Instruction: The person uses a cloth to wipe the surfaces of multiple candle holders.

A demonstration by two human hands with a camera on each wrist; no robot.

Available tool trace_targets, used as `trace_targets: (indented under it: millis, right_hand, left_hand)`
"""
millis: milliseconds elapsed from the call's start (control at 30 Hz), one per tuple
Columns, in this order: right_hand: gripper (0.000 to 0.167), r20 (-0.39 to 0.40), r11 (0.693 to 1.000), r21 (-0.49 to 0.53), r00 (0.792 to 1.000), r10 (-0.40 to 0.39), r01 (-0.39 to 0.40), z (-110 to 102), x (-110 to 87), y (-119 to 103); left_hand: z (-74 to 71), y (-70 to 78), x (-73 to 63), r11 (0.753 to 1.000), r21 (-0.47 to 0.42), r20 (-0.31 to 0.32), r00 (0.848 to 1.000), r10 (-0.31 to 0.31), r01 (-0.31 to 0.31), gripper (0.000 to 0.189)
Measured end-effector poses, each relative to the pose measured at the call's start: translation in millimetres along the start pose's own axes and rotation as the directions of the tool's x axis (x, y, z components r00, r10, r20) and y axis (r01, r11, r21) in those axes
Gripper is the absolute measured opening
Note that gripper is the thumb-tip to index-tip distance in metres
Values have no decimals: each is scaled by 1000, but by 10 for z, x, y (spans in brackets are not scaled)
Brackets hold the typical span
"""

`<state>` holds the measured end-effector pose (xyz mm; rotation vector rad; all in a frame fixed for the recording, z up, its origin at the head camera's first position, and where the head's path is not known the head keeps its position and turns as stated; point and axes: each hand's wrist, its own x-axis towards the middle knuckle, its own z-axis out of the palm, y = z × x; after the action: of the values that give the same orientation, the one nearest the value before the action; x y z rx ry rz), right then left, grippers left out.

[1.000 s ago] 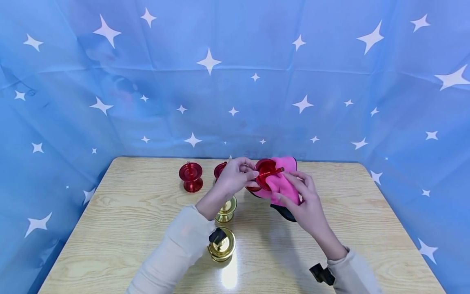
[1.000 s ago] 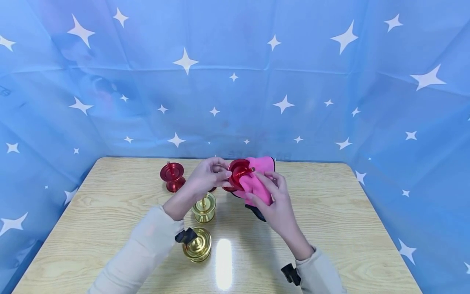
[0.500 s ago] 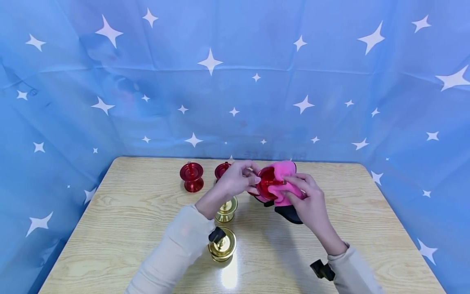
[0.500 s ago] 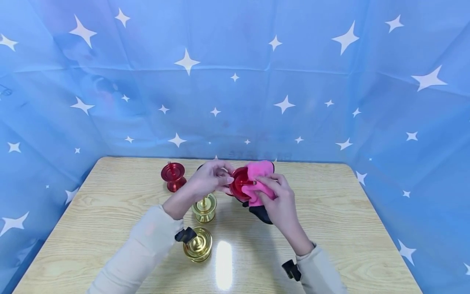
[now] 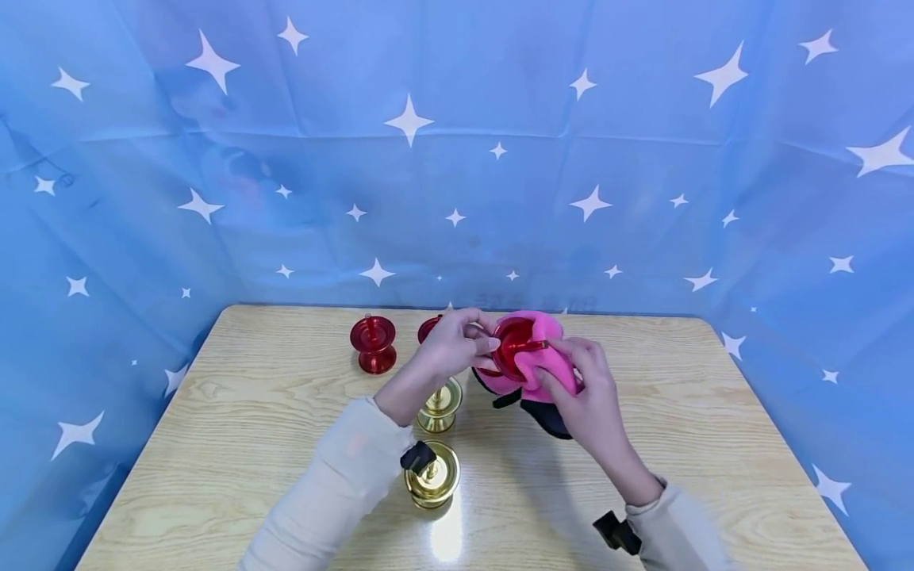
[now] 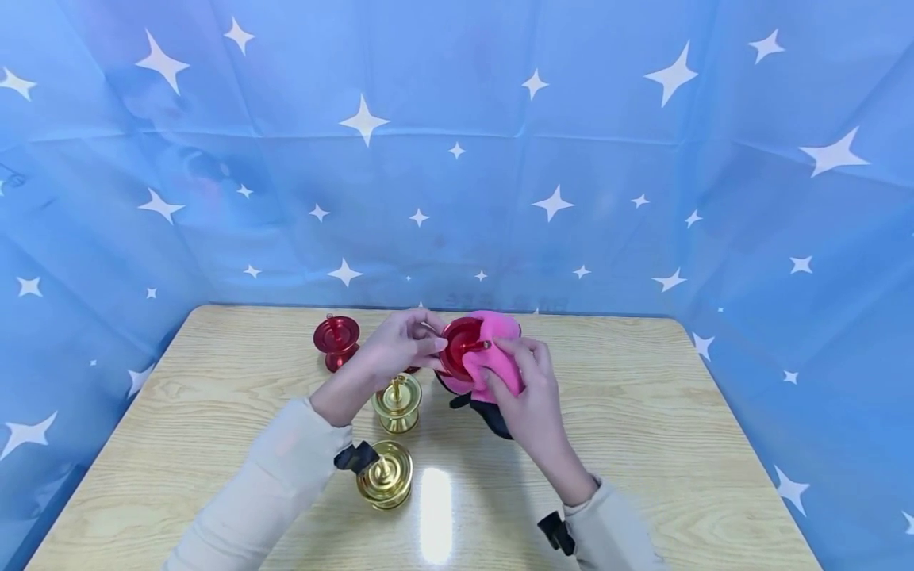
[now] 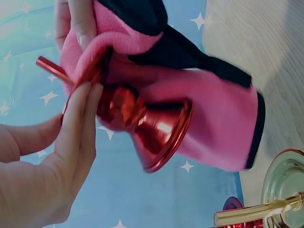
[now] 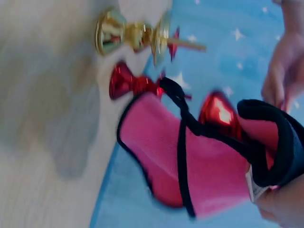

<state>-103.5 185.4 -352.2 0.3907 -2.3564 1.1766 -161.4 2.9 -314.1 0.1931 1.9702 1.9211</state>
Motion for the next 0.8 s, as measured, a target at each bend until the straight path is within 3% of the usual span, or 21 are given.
trace_targets:
  millis: [67, 133, 333, 533, 633, 800]
  right_hand:
    - [40, -1, 999, 18, 999, 47, -47, 46, -39, -23]
    - [39, -17, 999, 7, 999, 46, -46, 79, -58, -34]
    - [36, -44, 995, -24, 994, -99, 98, 24, 22, 10]
    - [38, 51, 987, 22, 986, -159, 158, -95, 152, 30]
    - [37, 82, 993, 36, 990, -111, 109, -129, 178, 17]
    - [34, 141, 993, 72, 987, 82, -93, -171, 190, 5]
  left_hand:
    - [-4, 0, -1, 1000, -6, -8, 1000, 14, -14, 10]
    - [-10, -3, -3, 1000, -5, 1, 1000, 24, -24, 11]
    - [-55, 4, -5, 999, 27, 97, 995, 24, -27, 14]
    - [-74, 48, 1, 984, 168, 152, 988, 25, -50, 18]
    - [-61, 61, -1, 987, 161, 144, 990, -1, -23, 23]
    - [-47, 66, -12, 998, 64, 138, 990, -25, 16, 27]
